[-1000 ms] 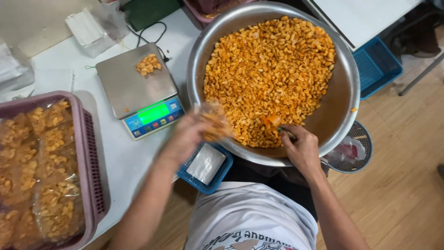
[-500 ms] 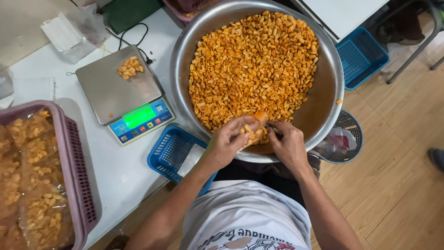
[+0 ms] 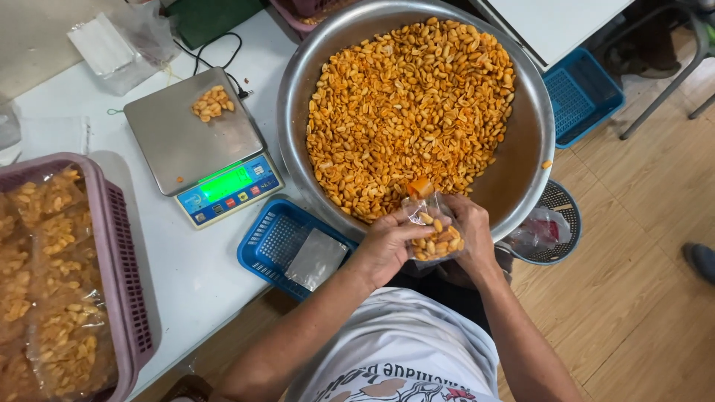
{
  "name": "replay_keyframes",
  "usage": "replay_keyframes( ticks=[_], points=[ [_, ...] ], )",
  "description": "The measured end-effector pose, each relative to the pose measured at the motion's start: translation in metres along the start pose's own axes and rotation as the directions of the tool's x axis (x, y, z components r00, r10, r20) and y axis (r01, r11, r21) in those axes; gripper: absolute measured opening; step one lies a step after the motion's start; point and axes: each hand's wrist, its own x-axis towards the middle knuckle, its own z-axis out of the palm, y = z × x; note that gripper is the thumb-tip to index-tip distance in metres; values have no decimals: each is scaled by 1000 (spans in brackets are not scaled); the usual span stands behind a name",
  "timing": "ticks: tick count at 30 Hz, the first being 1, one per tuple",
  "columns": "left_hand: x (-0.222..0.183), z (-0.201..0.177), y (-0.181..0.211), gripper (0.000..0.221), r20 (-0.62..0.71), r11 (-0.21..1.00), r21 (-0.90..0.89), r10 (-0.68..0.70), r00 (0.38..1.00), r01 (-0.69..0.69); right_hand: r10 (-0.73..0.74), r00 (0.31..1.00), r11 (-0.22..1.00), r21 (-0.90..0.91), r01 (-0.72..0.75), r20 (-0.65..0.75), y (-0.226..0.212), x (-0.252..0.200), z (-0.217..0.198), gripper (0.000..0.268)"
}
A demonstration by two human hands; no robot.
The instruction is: Packing snacks from a large bowl into small plastic bags, weighing them on a scale, and placing them in a basket.
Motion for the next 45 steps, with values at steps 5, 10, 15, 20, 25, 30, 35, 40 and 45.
replay_keyframes(
  ticks=[5, 10, 15, 20, 25, 30, 35, 40, 45],
  points=[
    [1, -13, -2, 34, -30, 995, 84, -52, 998, 54, -26, 998, 998, -55, 23, -55, 3, 1, 3, 17],
    [-60, -23, 22, 40, -179, 996, 0, -93, 980, 94, -24, 997, 996, -88, 18, -68, -9, 3, 6, 19],
    [-208, -201, 102, 38, 192, 153, 749, 881, 432, -644, 27, 999, 981, -191, -35, -43, -22, 1, 4, 29],
    [-384, -301, 67, 45, 375, -380, 759, 919, 121, 528, 13, 1000, 980, -196, -18, -27, -30, 1, 3, 28],
    [-337, -271, 81, 36, 172, -156, 906, 985, -4, 393, 99, 994, 973, -214, -87, 45, -19, 15, -4, 27],
    [-170, -346, 45, 15, 611, -429, 13, 718, 333, 903, 9, 1000, 966, -258, -1, 30, 23, 83, -50, 28],
    [-79, -203, 26, 82, 109, -484, 800, 699, 707, 355, -284, 926, 721, -692, 35, -249, 85, 147, -79, 22],
    [-79, -177, 57, 36, -342, -167, 868, 480, 808, 467, 127, 988, 658, -753, -17, 89, 79, 100, -42, 19],
    [-96, -172, 70, 38, -362, -60, 890, 508, 781, 452, 301, 931, 739, -667, -91, 206, 43, 49, -5, 28]
  ],
)
